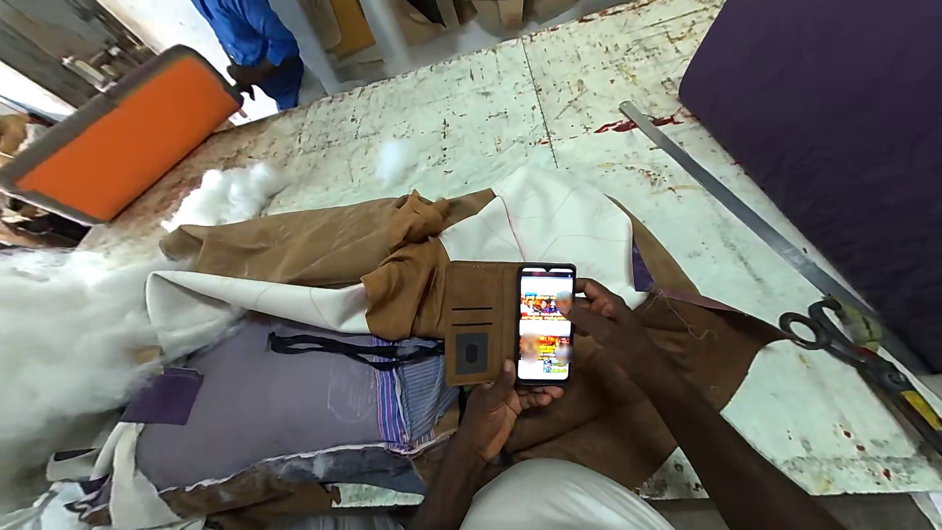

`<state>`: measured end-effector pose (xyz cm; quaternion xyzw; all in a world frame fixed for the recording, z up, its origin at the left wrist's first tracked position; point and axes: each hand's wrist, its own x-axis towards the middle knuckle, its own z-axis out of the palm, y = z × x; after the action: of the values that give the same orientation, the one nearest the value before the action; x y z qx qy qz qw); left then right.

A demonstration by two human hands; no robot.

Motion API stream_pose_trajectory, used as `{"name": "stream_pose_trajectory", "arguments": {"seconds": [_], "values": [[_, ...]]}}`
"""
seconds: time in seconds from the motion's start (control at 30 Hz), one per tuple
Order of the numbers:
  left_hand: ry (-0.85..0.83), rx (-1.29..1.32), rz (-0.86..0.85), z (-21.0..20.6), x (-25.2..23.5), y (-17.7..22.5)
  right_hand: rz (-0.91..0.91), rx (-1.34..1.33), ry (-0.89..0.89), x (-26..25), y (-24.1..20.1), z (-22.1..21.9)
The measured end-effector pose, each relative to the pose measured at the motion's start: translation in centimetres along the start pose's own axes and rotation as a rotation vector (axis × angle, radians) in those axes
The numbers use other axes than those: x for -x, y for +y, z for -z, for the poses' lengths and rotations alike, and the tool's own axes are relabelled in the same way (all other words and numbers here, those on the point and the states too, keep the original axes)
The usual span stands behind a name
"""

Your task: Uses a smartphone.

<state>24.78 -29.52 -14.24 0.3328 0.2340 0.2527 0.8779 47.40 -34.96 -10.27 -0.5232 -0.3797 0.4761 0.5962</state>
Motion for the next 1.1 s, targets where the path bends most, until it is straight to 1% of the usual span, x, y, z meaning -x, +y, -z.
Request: {"name": "stream_pose_trajectory", "arguments": {"seconds": [0.17,0.3,0.47,0.63,0.73,0.9,1.1], "values": [[0.024,-0.005,0.010,0.0,0.1,-0.1,-0.016,-0.014,0.022,-0.1,0.6,-0.1],[0.047,-0.014,0.005,-0.3,0.3,-0.1,-0.005,-0.098,-0.076,0.1,1.2,0.2],[0.065,-0.012,-0.003,-0.3,0.9,-0.5,-0.014,-0.106,-0.051,0.0,1.9,0.2],[0.111,-0.018,-0.017,-0.2,1.7,-0.4,-0.002,-0.143,-0.084,-1.1,3.0,-0.2],[0.124,-0.011,-0.022,0.0,1.6,-0.6,-0.007,-0.173,-0.107,-1.2,2.9,-0.2],[0.099,-0.015,-0.026,0.3,1.5,-0.6,-0.025,-0.206,-0.179,-1.3,3.0,0.1],[0.104,-0.006,-0.001,0.2,1.1,-0.4,-0.046,-0.158,-0.141,-0.7,2.3,0.2]]}}
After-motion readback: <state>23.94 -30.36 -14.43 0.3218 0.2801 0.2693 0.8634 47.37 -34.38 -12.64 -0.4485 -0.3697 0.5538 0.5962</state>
